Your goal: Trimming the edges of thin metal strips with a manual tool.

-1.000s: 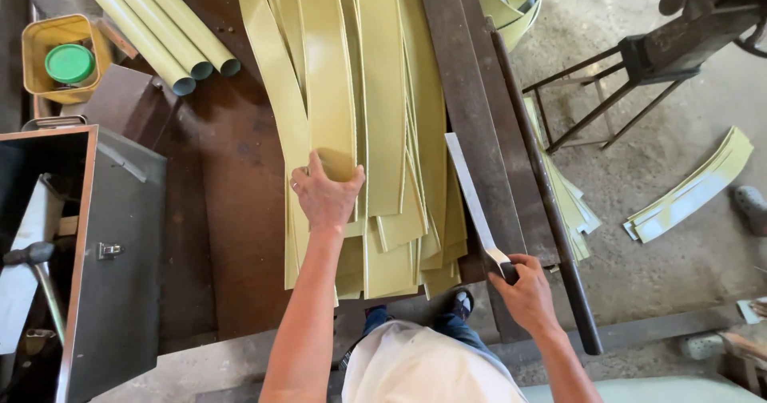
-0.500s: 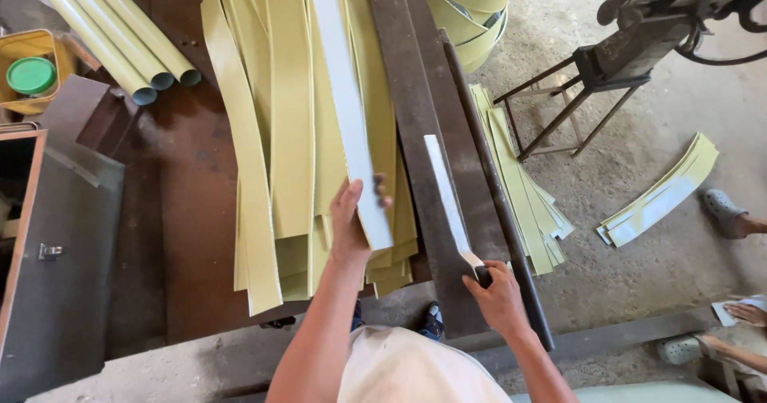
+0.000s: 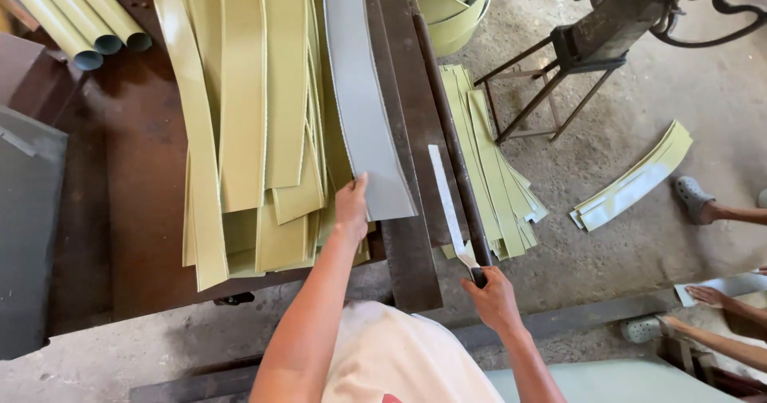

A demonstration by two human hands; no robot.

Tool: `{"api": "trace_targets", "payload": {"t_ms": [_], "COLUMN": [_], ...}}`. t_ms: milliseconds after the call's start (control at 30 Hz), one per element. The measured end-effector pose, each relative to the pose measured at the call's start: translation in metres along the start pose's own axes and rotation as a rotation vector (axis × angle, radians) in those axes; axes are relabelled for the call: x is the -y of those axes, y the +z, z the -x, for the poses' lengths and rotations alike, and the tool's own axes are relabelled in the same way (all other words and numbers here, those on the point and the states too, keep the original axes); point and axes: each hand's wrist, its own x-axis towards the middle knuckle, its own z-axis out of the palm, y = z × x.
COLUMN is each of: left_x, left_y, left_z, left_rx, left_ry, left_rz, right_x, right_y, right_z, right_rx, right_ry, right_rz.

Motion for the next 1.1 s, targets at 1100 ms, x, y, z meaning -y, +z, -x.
{"api": "trace_targets", "payload": {"t_ms": [1100], "left_x": [-0.046], "left_y": [0.153], "left_z": [-0.028], "left_rx": [-0.123], "left_ry": [0.384], "left_rz": [-2.075], "right_x": [-0.013], "right_y": [0.016], "right_z": [-0.013], "right_rx": [0.197], "right_ry": [0.323], "right_rz": [0.088]}}
